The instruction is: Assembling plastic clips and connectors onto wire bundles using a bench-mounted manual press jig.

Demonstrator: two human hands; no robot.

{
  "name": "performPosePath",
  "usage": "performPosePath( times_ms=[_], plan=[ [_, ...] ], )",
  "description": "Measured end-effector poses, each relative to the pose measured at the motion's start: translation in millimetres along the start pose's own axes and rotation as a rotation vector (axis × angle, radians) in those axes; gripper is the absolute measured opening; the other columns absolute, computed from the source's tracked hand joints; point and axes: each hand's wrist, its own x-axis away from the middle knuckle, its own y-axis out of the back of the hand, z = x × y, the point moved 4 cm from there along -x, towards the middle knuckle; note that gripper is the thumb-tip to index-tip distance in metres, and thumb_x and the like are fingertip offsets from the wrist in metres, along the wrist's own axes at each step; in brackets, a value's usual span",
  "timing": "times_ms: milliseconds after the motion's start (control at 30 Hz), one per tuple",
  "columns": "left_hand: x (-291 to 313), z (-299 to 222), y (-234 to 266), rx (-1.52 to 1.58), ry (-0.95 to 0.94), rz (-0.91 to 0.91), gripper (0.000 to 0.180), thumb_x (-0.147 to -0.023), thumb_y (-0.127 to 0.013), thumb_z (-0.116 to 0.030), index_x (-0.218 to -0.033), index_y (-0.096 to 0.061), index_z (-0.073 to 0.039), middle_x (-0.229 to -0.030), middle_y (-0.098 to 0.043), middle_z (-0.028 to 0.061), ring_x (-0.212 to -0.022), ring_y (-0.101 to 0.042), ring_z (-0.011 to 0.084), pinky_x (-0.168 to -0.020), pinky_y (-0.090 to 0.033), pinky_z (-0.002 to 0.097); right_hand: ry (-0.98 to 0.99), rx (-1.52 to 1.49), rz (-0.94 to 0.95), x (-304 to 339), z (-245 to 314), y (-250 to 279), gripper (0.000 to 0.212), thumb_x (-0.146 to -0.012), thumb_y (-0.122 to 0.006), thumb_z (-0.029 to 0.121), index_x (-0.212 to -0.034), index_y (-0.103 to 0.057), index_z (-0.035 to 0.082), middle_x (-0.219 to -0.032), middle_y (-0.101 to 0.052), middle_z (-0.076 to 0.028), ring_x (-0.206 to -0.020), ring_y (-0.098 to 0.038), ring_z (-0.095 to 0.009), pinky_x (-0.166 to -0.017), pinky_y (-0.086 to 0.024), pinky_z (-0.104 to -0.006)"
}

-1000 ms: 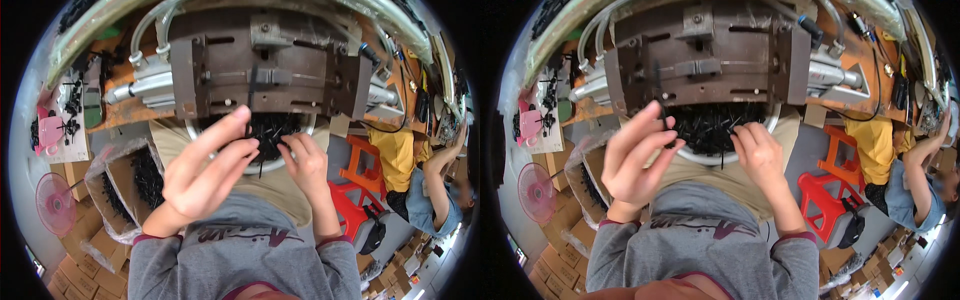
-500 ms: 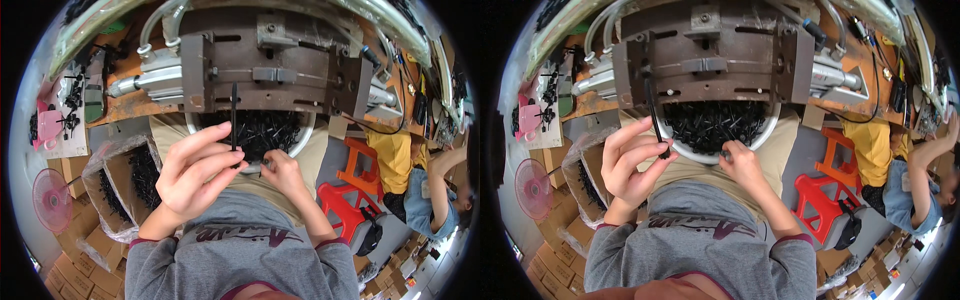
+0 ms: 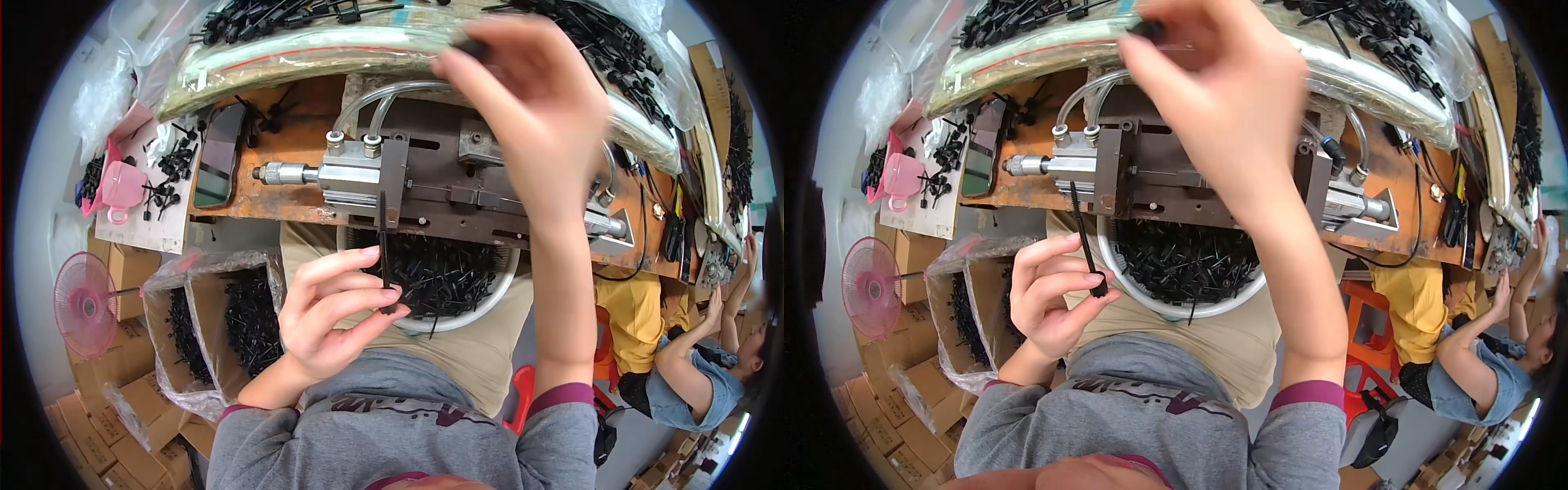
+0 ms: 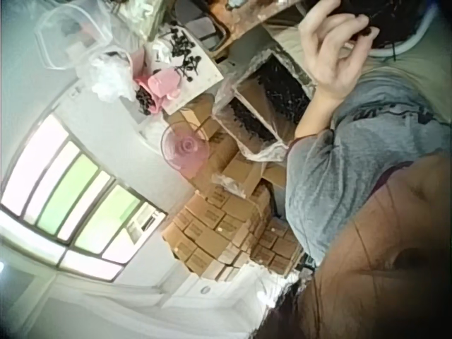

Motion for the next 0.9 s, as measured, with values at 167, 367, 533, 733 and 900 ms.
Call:
performPosePath(
  times_ms=[167, 367, 533, 733, 900],
  plan=[
    [-1, -6, -2, 0.030, -0.022, 0.040, 0.038, -0.062, -0.084, 0.003, -0.094, -0.065, 0.000, -0.125, -0.053, 0.0242, -0.078, -0.068, 0.0186, -0.068, -0.055, 0.0298, 0.251, 0.643, 0.061, -41, -5, -18, 0.037, -0.085, -0.067, 0.010, -0.120, -0.056, 0.004, -0.100, -0.069, -0.014, -0.090, -0.066, -0.022, -0.081, -0.051, -0.0348],
    [2, -2, 2, -0.022, -0.016, 0.105, 0.032, -0.063, -0.082, 0.000, -0.093, -0.070, 0.002, -0.118, -0.064, 0.0193, -0.085, -0.070, 0.0235, -0.072, -0.058, 0.0303, -0.447, -0.025, 0.252, 46, 33, -10, 0.018, -0.096, -0.057, 0.013, -0.100, -0.067, -0.001, -0.076, -0.064, -0.003, -0.060, -0.054, -0.004, -0.054, -0.041, -0.0183],
    [0, -8, -8, -0.029, -0.049, 0.173, 0.032, -0.064, -0.078, 0.001, -0.095, -0.071, 0.002, -0.118, -0.064, 0.0171, -0.085, -0.069, 0.0238, -0.071, -0.057, 0.0301, -0.852, -0.443, 0.220, 100, 33, 2, 0.016, -0.092, -0.066, 0.013, -0.094, -0.063, -0.003, -0.073, -0.061, -0.001, -0.059, -0.055, -0.003, -0.051, -0.044, -0.0185],
    [-1, -11, -13, -0.040, -0.070, 0.194, 0.032, -0.064, -0.078, 0.002, -0.096, -0.071, 0.003, -0.117, -0.065, 0.0157, -0.085, -0.068, 0.0243, -0.071, -0.057, 0.0314, -0.873, -0.575, 0.213, 112, 19, 5, 0.014, -0.094, -0.061, 0.010, -0.096, -0.063, -0.004, -0.077, -0.065, -0.007, -0.056, -0.059, -0.009, -0.050, -0.046, -0.0213],
    [0, -12, -13, -0.080, -0.098, 0.182, 0.038, -0.060, -0.085, -0.005, -0.095, -0.071, -0.002, -0.112, -0.067, 0.0145, -0.079, -0.067, 0.0217, -0.065, -0.054, 0.0293, -0.823, -0.531, 0.198, 116, 21, 5, 0.018, -0.097, -0.053, 0.009, -0.094, -0.062, -0.007, -0.078, -0.067, -0.015, -0.054, -0.062, -0.014, -0.049, -0.051, -0.0242]
  ],
)
